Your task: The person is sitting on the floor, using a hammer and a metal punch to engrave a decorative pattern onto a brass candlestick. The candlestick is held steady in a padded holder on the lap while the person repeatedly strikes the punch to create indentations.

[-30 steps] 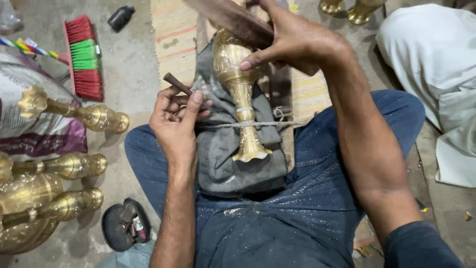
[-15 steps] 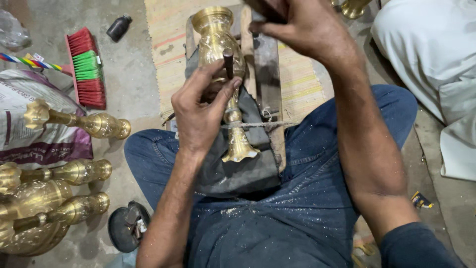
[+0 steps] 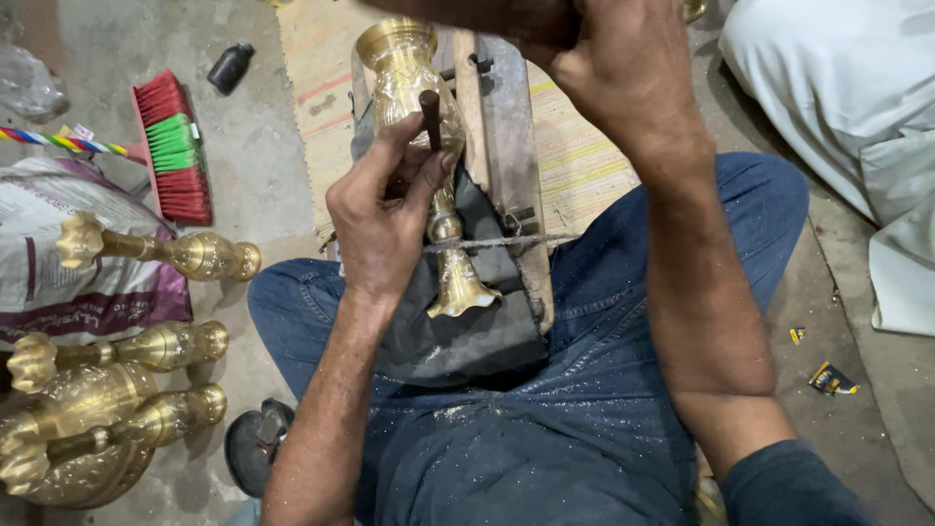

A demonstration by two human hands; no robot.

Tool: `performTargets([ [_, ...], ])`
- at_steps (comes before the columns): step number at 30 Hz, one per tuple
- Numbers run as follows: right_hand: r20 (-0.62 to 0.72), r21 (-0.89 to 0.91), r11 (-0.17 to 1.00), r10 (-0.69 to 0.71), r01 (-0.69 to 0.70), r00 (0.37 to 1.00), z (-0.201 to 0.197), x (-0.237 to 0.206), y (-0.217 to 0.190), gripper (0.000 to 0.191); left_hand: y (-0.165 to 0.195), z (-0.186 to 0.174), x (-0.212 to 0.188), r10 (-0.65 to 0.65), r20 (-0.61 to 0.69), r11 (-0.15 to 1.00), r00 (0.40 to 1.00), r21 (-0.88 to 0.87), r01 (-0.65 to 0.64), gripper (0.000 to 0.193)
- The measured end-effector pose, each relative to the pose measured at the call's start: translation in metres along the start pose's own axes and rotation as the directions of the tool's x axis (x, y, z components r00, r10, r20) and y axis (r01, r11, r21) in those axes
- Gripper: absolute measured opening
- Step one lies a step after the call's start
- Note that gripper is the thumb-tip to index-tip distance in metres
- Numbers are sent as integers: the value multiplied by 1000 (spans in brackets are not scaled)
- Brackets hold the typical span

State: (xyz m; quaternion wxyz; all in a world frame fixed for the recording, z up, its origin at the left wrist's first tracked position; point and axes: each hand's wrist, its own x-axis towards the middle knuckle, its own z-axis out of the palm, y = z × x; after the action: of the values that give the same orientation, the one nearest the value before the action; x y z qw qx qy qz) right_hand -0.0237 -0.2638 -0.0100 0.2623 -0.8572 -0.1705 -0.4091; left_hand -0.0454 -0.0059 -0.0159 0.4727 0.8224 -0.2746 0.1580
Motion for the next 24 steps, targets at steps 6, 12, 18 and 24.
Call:
performTargets([
  [6, 160, 326, 922, 164, -209, 973, 5, 0, 7, 39, 3, -1, -1, 47, 20, 997, 999, 61, -48, 38],
  [12, 153, 260, 951, 133, -169, 979, 6, -1, -4, 28, 5, 0, -1, 74, 6, 996, 997, 58, -74, 36],
  [18, 201, 223, 958, 139, -183, 970, -1, 7, -22, 25, -1, 2, -1, 32, -9, 992, 999, 121, -30, 36],
  [24, 259, 38, 945, 305, -325, 916, -1, 2, -20, 35, -5, 3, 0, 71, -1, 993, 997, 97, -70, 36],
])
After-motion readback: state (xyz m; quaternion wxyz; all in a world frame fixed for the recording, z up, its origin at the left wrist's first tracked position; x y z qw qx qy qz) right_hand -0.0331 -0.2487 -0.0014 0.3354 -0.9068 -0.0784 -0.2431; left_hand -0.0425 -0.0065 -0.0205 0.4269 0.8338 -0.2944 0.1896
